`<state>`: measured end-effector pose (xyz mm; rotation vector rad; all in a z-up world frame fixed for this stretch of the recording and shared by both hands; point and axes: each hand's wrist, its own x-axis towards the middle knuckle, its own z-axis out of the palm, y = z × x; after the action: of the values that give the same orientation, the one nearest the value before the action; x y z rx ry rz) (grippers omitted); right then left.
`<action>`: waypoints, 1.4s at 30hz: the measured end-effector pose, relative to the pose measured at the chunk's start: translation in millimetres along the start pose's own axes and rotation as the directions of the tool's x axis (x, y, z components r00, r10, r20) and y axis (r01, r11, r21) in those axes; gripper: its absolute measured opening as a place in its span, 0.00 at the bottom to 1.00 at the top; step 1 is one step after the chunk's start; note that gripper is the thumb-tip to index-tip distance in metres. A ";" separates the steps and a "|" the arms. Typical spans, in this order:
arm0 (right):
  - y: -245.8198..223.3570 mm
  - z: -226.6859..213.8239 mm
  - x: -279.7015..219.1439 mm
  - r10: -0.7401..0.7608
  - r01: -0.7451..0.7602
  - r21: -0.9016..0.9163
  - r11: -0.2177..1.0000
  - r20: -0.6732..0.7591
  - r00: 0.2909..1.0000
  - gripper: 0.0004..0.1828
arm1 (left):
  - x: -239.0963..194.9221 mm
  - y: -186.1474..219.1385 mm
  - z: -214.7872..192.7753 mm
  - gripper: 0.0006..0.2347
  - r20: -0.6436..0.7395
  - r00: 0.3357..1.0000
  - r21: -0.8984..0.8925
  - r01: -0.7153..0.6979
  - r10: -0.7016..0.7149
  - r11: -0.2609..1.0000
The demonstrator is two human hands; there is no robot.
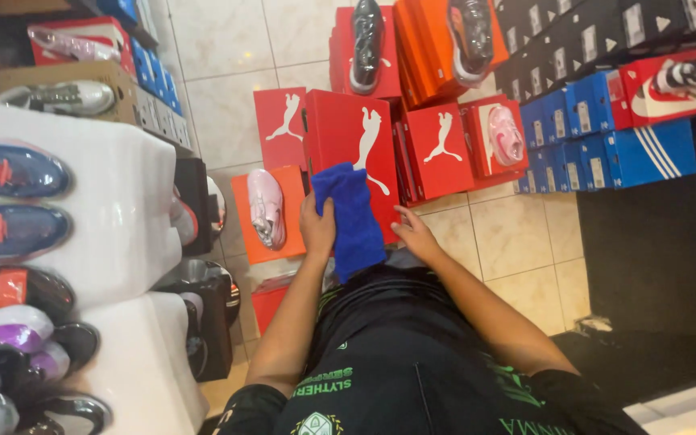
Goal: Wiping down multiple branded shoe boxes and a shoe using a blue cleaning cloth in a warehouse.
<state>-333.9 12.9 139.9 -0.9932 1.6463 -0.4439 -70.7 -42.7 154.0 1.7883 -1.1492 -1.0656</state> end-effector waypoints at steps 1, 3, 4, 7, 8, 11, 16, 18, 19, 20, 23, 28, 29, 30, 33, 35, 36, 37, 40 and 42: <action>-6.5 -4.3 -5.7 0.001 -0.001 0.009 1.000 -0.010 1.000 0.31 | -4.2 15.3 -3.6 0.18 0.011 1.000 0.004 -0.008 0.008 1.000; -22.3 -14.3 -11.0 -0.069 0.021 0.447 0.894 0.091 0.993 0.36 | -8.4 46.8 -9.9 0.14 0.027 0.999 -0.177 -0.029 0.034 0.984; -32.4 -19.8 -22.2 -0.077 0.030 0.452 0.892 0.086 0.993 0.36 | -8.5 46.1 -4.1 0.14 0.028 0.999 -0.176 -0.039 0.045 0.984; -52.1 -44.7 -24.3 -0.121 -0.050 0.666 0.745 0.208 0.971 0.44 | -4.4 52.6 24.3 0.16 0.260 0.963 -0.443 0.055 0.069 0.895; -44.9 -50.7 -13.6 -0.151 -0.041 0.696 0.716 0.212 0.966 0.42 | -8.4 54.9 36.3 0.19 0.357 0.933 -0.537 0.164 0.047 0.828; -36.7 -75.9 1.8 -0.161 -0.044 0.731 0.681 0.207 0.965 0.40 | -8.8 30.9 101.9 0.19 0.576 0.817 -0.666 0.464 0.008 0.584; -3.1 -127.4 20.5 -0.076 -0.173 0.788 0.592 0.267 0.961 0.41 | -20.1 10.5 189.4 0.11 0.825 0.565 -0.555 0.804 0.020 0.214; -6.3 -151.5 34.3 -0.160 -0.150 0.836 0.528 0.271 0.949 0.40 | -21.5 31.2 206.9 0.10 0.804 0.587 -0.549 0.795 -0.098 0.259; -5.8 -165.2 36.6 -0.158 -0.161 0.827 0.539 0.286 0.945 0.40 | -24.6 32.3 220.0 0.10 0.796 0.597 -0.561 0.790 -0.100 0.247; -5.2 -178.2 38.5 -0.110 -0.182 0.810 0.558 0.289 0.951 0.45 | -28.1 32.9 232.7 0.14 0.724 0.650 -0.534 0.740 -0.231 0.408; 13.9 -204.9 58.9 -0.078 -0.271 0.767 0.581 0.384 0.920 0.44 | -22.4 15.6 264.6 0.18 0.382 0.869 -0.438 0.470 -0.315 0.766; 34.4 -235.7 84.6 -0.094 -0.387 0.704 0.596 0.540 0.837 0.37 | -3.9 42.1 258.2 0.19 -0.025 1.000 0.102 -0.004 0.006 0.995; 33.6 -237.6 89.3 -0.038 -0.355 0.616 0.703 0.531 0.847 0.41 | -0.1 56.8 245.6 0.19 -0.070 0.997 0.177 -0.031 0.044 0.984; 32.2 -238.0 93.6 0.014 -0.321 0.513 0.796 0.514 0.858 0.45 | 3.7 70.9 231.4 0.20 -0.111 0.990 0.252 -0.054 0.085 0.966; 29.3 -228.0 105.8 0.035 -0.319 0.532 0.784 0.476 0.879 0.28 | -11.2 85.3 221.2 0.35 -0.057 0.975 0.636 -0.131 0.215 0.760; -3.5 -223.6 83.5 0.041 -0.299 0.534 0.791 0.441 0.896 0.40 | -29.0 72.3 227.4 0.34 0.201 0.948 0.627 -0.319 0.248 0.711; -19.8 -220.6 72.1 0.044 -0.272 0.534 0.800 0.401 0.915 0.53 | -37.6 65.1 229.9 0.34 0.445 0.854 0.564 -0.500 0.268 0.657; -23.1 -216.8 68.1 0.050 -0.277 0.538 0.796 0.397 0.916 0.53 | -41.7 60.2 232.1 0.34 0.454 0.851 0.560 -0.504 0.265 0.658; -12.0 -200.6 77.8 0.015 -0.123 0.421 0.899 0.251 0.968 0.52 | -37.3 50.6 233.7 0.32 0.509 0.798 0.556 -0.591 0.323 0.585; 32.8 -193.2 101.8 -0.059 -0.045 0.467 0.883 0.206 0.977 0.51 | -25.5 52.8 237.7 0.30 0.600 0.676 0.468 -0.730 0.428 0.497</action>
<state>-529.0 -87.8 116.1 -0.6538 1.2551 -0.6795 -311.2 -70.7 117.9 1.4137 -2.4883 -0.5957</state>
